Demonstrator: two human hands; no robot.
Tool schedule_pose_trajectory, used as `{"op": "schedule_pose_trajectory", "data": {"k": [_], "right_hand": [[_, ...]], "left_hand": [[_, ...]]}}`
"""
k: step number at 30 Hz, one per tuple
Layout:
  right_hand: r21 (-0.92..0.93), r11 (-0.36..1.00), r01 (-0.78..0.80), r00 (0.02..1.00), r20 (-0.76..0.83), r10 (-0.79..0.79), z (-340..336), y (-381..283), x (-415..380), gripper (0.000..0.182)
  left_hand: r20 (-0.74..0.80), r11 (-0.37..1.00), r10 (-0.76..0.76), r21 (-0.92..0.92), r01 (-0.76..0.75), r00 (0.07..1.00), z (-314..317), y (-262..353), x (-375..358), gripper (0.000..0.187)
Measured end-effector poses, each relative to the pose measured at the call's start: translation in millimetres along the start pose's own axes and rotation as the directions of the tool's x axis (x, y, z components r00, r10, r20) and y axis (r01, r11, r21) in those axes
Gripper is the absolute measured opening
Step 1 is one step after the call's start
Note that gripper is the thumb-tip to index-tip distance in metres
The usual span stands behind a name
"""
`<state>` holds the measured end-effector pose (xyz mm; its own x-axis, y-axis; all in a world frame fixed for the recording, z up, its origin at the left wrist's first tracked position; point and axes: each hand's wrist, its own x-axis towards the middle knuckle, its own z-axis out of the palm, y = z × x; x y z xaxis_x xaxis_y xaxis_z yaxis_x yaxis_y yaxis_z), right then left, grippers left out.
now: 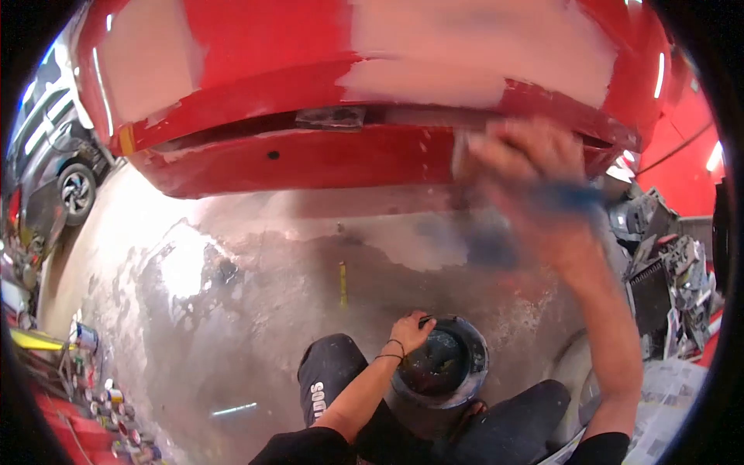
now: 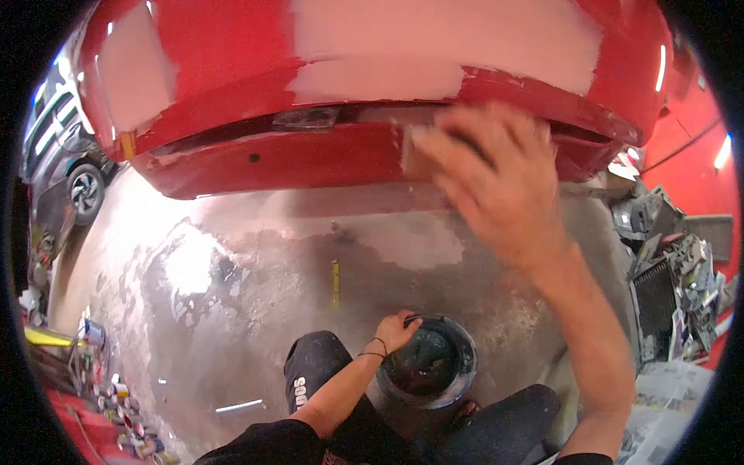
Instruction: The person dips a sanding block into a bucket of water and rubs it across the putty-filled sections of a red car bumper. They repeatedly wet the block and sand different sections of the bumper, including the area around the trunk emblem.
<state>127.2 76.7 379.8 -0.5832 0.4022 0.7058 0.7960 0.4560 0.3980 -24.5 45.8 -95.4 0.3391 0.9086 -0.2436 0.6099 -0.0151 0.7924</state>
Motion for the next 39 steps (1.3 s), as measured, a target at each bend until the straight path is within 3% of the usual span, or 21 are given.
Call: {"op": "schedule_pose_trajectory", "data": {"k": [2, 5, 8, 11, 13, 16, 18, 23, 25, 30, 32, 34, 35, 37, 39], "right_hand": [[-0.082, 0.987, 0.135, 0.976, -0.159, -0.147, 5, 33, 31, 0.068], [-0.143, 0.965, 0.219, 0.948, -0.203, -0.245, 11, 84, 32, 0.064], [-0.08, 0.953, 0.292, 0.924, -0.232, -0.303, 20, 100, 33, 0.061], [0.01, 0.926, 0.376, 0.87, -0.347, -0.35, 46, 55, 84, 0.055], [0.004, 0.895, 0.446, 0.816, -0.414, -0.404, 66, 14, 130, 0.043], [0.041, 0.863, 0.504, 0.783, -0.443, -0.436, 68, -9, 150, 0.055], [0.074, 0.859, 0.507, 0.814, -0.367, -0.45, 67, 14, 138, 0.034], [0.005, 0.876, 0.483, 0.821, -0.35, -0.451, 34, 95, 72, 0.05], [-0.029, 0.872, 0.488, 0.798, -0.389, -0.46, 36, 86, 78, 0.055], [0.078, 0.845, 0.529, 0.793, -0.4, -0.46, 60, 16, 143, 0.047], [0.011, 0.843, 0.537, 0.817, -0.257, -0.517, 44, 5, 145, 0.039], [0.064, 0.824, 0.562, 0.804, -0.273, -0.528, 43, 25, 125, 0.041], [0.095, 0.803, 0.589, 0.785, -0.305, -0.54, 42, 40, 117, 0.044], [-0.061, 0.845, 0.532, 0.783, -0.344, -0.518, 42, 87, 86, 0.048], [-0.079, 0.86, 0.504, 0.81, -0.303, -0.503, 36, 111, 58, 0.051]], "left_hand": [[0.017, 1.0, -0.005, 0.022, 0.005, 1.0, 0, -2, -3, 0.059], [-0.065, 0.997, 0.052, -0.045, -0.055, 0.997, 7, -9, -1, 0.058], [-0.096, 0.997, 0.052, -0.058, -0.058, 0.994, 9, -8, 1, 0.065], [-0.15, 0.996, 0.067, -0.039, -0.074, 0.986, 15, -13, -2, 0.063], [-0.142, 1.0, 0.008, 0.002, -0.007, 0.99, 10, -7, -9, 0.061], [-0.15, 0.991, -0.046, 0.114, 0.064, 0.988, 6, 4, -13, 0.06], [-0.174, 0.989, -0.051, 0.126, 0.073, 0.983, 9, 9, -16, 0.058], [-0.18, 0.986, -0.112, 0.1, 0.131, 0.977, 9, 9, -14, 0.058], [-0.191, 0.985, -0.105, 0.114, 0.128, 0.976, 11, 0, -6, 0.058], [-0.166, 0.99, -0.118, 0.052, 0.128, 0.979, 11, 2, -8, 0.061], [-0.148, 0.994, -0.102, 0.024, 0.107, 0.984, 20, -7, -7, 0.052], [-0.101, 0.99, -0.13, 0.04, 0.135, 0.986, 17, -1, -17, 0.044], [-0.193, 0.992, -0.095, 0.063, 0.109, 0.977, 26, -14, -23, 0.042], [-0.189, 0.988, -0.151, -0.014, 0.151, 0.97, 22, -22, -43, 0.043], [-0.246, 0.976, -0.213, -0.088, 0.197, 0.945, 9, -11, -64, 0.046]]}}
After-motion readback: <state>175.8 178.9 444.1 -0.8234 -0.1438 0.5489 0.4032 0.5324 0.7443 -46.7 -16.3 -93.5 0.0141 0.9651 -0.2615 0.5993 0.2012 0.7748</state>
